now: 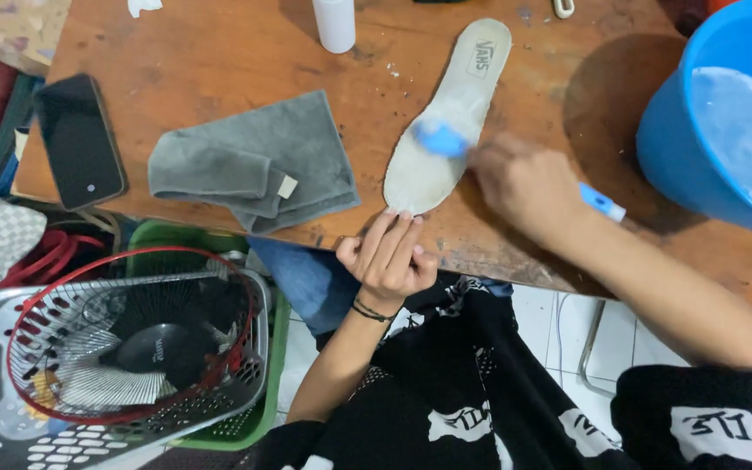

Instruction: The person scrubs a white shoe insole with a blue brush and a white cleaning liquid, then wipes it with a gray cloth. The person repeats the scrubbing and wiping steps multiple times on the same insole.

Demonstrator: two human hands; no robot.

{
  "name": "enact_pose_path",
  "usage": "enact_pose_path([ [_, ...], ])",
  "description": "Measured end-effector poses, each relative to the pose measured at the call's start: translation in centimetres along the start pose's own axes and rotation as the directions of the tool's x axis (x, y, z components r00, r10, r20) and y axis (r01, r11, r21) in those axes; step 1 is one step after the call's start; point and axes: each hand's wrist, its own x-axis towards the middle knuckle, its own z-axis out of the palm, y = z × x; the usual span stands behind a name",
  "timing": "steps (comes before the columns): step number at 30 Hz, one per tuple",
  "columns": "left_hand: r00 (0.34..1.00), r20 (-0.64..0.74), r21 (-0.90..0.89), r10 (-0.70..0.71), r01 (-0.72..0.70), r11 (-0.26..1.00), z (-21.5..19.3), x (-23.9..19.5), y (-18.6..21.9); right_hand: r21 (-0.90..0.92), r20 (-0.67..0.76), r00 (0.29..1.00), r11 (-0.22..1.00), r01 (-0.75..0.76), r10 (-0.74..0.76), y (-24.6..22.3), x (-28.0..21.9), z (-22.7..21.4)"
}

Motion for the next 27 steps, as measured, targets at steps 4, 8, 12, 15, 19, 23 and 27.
enact_pose_path([
  [4,1.0,0.002,-0.011,0.005,-0.005,1.0,-0.4,0.3,0.0,0.1,0.087,0.995,0.993,-0.056,0.047,-5.4,-1.1,-1.9],
  [8,1.0,-0.021,-0.004,0.007,-0.007,1.0,0.2,-0.2,0.1,0.071,0.059,0.99,0.989,-0.133,0.129,-0.4,0.3,-0.1],
  [12,0.999,-0.032,-0.001,0.014,-0.014,1.0,0.4,1.0,-0.1,0.074,0.061,0.991,0.989,-0.126,0.121,-2.9,0.6,-1.7],
  [15,1.0,-0.021,0.002,0.005,-0.005,1.0,0.5,0.6,-0.1,0.101,0.062,0.992,0.988,-0.117,0.111,-2.5,0.4,-0.6],
  [19,1.0,-0.016,-0.015,0.019,-0.02,1.0,0.2,0.5,-0.1,-0.052,-0.008,0.992,0.991,-0.125,0.125,0.6,1.0,0.6],
  [23,1.0,0.005,0.005,0.022,-0.022,1.0,0.1,0.5,0.0,0.225,0.104,0.993,0.971,-0.084,0.062,-5.1,-0.2,-3.5],
  [27,1.0,-0.017,-0.005,0.022,-0.022,1.0,0.5,0.1,-0.3,0.022,0.021,0.986,0.986,-0.166,0.166,-0.6,-1.1,0.3],
])
